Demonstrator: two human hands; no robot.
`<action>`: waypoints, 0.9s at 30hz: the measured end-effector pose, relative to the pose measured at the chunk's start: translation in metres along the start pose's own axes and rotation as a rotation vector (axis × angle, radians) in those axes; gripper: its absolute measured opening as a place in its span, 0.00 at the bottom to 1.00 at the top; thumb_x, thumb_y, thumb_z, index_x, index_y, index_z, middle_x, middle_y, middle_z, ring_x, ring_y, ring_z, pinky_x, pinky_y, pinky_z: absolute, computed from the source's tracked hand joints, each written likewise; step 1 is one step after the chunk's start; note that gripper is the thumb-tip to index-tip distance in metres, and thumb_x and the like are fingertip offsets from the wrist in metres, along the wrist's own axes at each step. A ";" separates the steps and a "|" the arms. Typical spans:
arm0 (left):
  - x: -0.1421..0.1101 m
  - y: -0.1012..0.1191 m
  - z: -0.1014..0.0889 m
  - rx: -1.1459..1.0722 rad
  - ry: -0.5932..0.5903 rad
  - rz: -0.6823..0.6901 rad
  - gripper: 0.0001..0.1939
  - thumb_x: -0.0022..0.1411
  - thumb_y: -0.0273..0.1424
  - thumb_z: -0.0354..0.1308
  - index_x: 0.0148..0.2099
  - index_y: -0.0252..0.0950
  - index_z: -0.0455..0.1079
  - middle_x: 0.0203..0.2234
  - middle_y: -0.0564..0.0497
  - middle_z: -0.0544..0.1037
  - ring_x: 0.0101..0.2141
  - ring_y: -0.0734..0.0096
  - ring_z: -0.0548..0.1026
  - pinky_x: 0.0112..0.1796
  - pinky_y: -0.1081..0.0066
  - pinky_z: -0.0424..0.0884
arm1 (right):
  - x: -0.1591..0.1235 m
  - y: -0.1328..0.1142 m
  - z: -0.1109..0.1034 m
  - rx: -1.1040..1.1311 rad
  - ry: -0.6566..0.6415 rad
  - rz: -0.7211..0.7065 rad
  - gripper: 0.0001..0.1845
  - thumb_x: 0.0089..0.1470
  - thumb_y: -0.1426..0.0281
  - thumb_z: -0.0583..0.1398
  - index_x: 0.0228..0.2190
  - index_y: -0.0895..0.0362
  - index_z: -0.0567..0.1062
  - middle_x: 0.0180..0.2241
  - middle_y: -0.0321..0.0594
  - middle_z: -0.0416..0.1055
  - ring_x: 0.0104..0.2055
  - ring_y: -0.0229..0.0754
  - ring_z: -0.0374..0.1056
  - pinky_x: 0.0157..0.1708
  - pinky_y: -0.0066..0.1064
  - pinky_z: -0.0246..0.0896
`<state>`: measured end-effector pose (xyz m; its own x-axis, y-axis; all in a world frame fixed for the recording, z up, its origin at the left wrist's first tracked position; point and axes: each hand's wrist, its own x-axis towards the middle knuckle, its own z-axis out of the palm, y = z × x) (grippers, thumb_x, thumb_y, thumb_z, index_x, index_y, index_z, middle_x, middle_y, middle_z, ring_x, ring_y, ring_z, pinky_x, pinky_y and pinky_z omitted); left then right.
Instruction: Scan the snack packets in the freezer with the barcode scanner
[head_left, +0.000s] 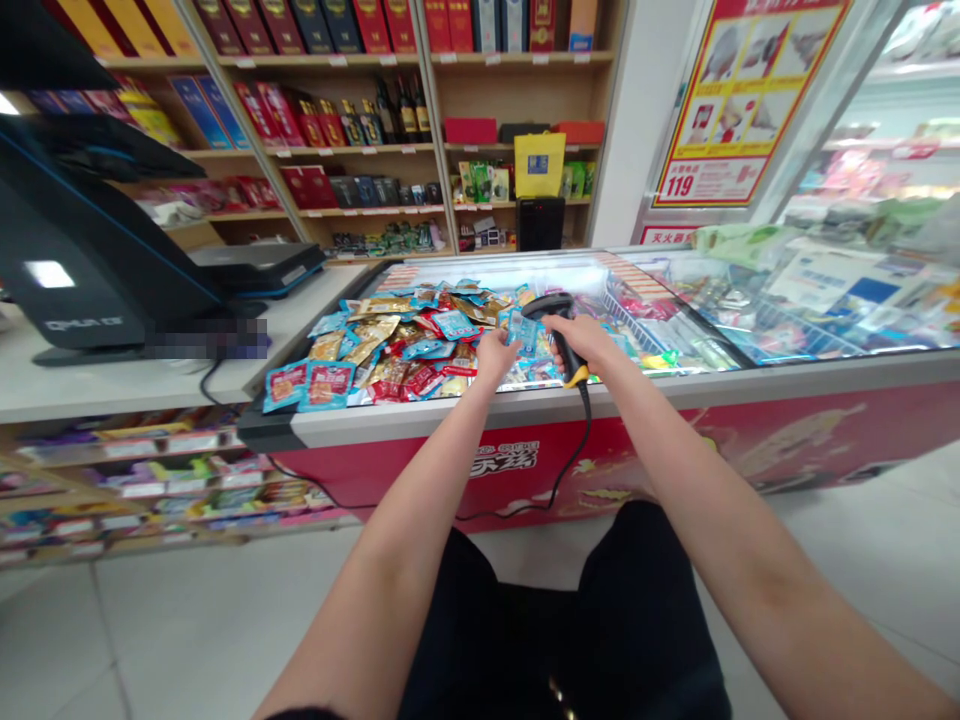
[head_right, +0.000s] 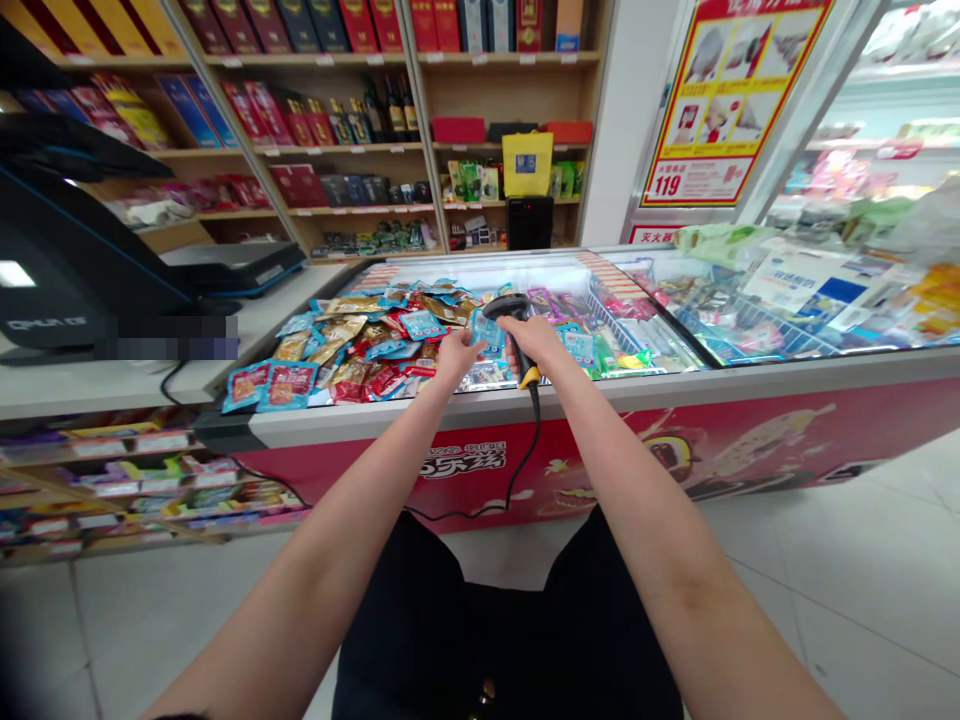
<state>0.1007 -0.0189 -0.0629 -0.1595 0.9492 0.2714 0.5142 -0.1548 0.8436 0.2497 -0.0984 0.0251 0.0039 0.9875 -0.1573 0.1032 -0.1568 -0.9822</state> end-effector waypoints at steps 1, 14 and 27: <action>0.001 0.001 0.003 -0.022 0.004 -0.017 0.07 0.50 0.29 0.61 0.26 0.36 0.64 0.22 0.56 0.69 0.29 0.73 0.70 0.34 0.74 0.69 | 0.000 -0.001 -0.002 -0.003 0.009 -0.008 0.12 0.58 0.65 0.59 0.25 0.56 0.67 0.15 0.36 0.65 0.14 0.38 0.61 0.15 0.29 0.61; -0.006 0.005 0.010 -0.172 0.024 -0.033 0.05 0.50 0.29 0.61 0.27 0.35 0.68 0.22 0.54 0.72 0.32 0.72 0.72 0.40 0.71 0.72 | 0.002 -0.003 -0.011 -0.017 0.035 -0.008 0.14 0.56 0.66 0.60 0.21 0.58 0.67 0.15 0.39 0.66 0.14 0.38 0.62 0.13 0.30 0.61; 0.003 0.002 0.011 -0.168 -0.010 0.010 0.12 0.49 0.32 0.62 0.22 0.36 0.61 0.19 0.57 0.64 0.28 0.74 0.67 0.34 0.73 0.70 | -0.005 -0.006 -0.014 -0.005 0.037 -0.014 0.11 0.56 0.69 0.59 0.23 0.58 0.67 0.15 0.38 0.65 0.14 0.38 0.61 0.12 0.30 0.59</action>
<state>0.1108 -0.0133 -0.0656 -0.1466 0.9499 0.2760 0.3678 -0.2067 0.9067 0.2625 -0.1021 0.0329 0.0390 0.9895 -0.1391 0.1088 -0.1426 -0.9838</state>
